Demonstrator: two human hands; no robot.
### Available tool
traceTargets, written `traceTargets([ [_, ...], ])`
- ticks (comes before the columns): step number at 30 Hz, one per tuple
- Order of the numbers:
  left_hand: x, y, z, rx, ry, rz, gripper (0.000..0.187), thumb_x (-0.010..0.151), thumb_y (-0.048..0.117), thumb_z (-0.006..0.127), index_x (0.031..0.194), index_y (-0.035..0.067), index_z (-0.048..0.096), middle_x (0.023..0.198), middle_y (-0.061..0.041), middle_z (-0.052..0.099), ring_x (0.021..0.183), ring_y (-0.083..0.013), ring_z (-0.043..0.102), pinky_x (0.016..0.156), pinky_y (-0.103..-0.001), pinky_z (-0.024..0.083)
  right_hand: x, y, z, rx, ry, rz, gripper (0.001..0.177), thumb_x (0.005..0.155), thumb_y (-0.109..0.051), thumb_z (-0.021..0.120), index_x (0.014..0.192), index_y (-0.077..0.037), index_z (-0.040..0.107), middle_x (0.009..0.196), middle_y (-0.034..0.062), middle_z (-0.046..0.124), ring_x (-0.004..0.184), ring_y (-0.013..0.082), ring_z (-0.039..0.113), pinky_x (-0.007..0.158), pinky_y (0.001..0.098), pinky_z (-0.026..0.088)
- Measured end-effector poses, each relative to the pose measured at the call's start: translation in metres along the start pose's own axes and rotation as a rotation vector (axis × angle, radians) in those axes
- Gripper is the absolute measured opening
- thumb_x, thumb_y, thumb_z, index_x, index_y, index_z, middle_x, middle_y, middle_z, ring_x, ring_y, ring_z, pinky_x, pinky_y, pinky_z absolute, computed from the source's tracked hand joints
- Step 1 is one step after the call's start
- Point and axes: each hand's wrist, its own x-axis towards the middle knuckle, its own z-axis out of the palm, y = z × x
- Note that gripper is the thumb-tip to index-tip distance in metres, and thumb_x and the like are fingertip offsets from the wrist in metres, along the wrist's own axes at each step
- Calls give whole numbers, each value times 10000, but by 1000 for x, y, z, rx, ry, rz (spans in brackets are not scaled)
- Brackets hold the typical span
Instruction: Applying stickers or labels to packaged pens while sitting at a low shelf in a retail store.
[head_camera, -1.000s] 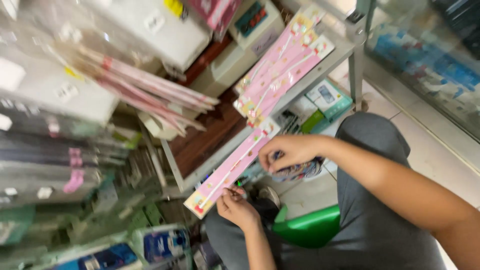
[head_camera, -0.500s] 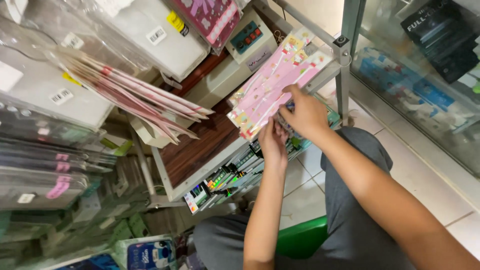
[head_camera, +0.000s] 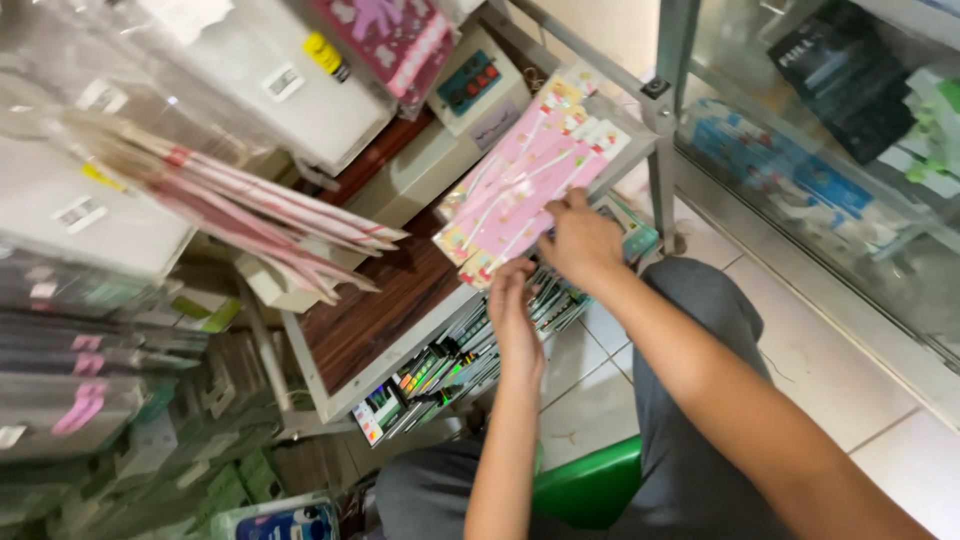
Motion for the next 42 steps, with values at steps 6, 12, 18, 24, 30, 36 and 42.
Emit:
traceTargets([
  [6,6,18,-11,753,-203,321,383,971,115,651,1352,112,608,1384,-123,570,1359,-312,431,1148,-453,297,7,-4,13,45,-16,-30,502,909,-255,661,1370,-56,635,1486,193,462,1042,478,709,899,601,571],
  [12,10,11,-19,1296,-300,322,723,971,226,655,1581,31,320,1652,-205,292,1539,-383,187,1224,-578,26,10,-3,21,18,-30,-52,531,920,-260,638,1418,-78,599,1540,167,425,1007,449,725,884,589,581],
  [18,15,4,-18,1482,-265,346,762,983,276,651,1612,73,273,1685,-156,238,1550,-351,157,1215,-592,-27,16,0,25,15,-14,-81,545,922,-270,638,1435,-91,596,1542,162,443,961,421,740,816,551,601],
  [24,18,10,-20,1475,-254,319,769,940,273,696,1592,104,324,1665,-144,294,1541,-357,203,1206,-653,36,17,5,23,43,-31,-112,562,912,-280,642,1455,-149,577,1536,146,462,1062,459,704,850,576,587],
  [30,-21,25,-35,1458,-357,292,813,956,226,684,1632,101,248,1687,-215,195,1556,-417,94,1184,-663,-15,20,12,25,59,35,-167,469,945,-266,616,1414,-270,614,1401,41,582,1125,371,695,900,523,578],
  [36,-47,19,-98,1320,-195,287,818,912,183,716,1612,102,300,1632,-228,294,1508,-444,217,1183,-647,104,11,6,20,127,62,-202,286,954,-313,639,1232,-319,706,1078,33,748,1056,340,722,870,511,581],
  [42,-27,105,-130,976,257,744,432,940,59,681,1362,71,591,1306,-153,605,1286,-379,553,1115,-495,390,4,-4,18,249,52,-227,227,934,-301,686,1148,-306,761,1005,109,784,1056,397,712,892,543,559],
])
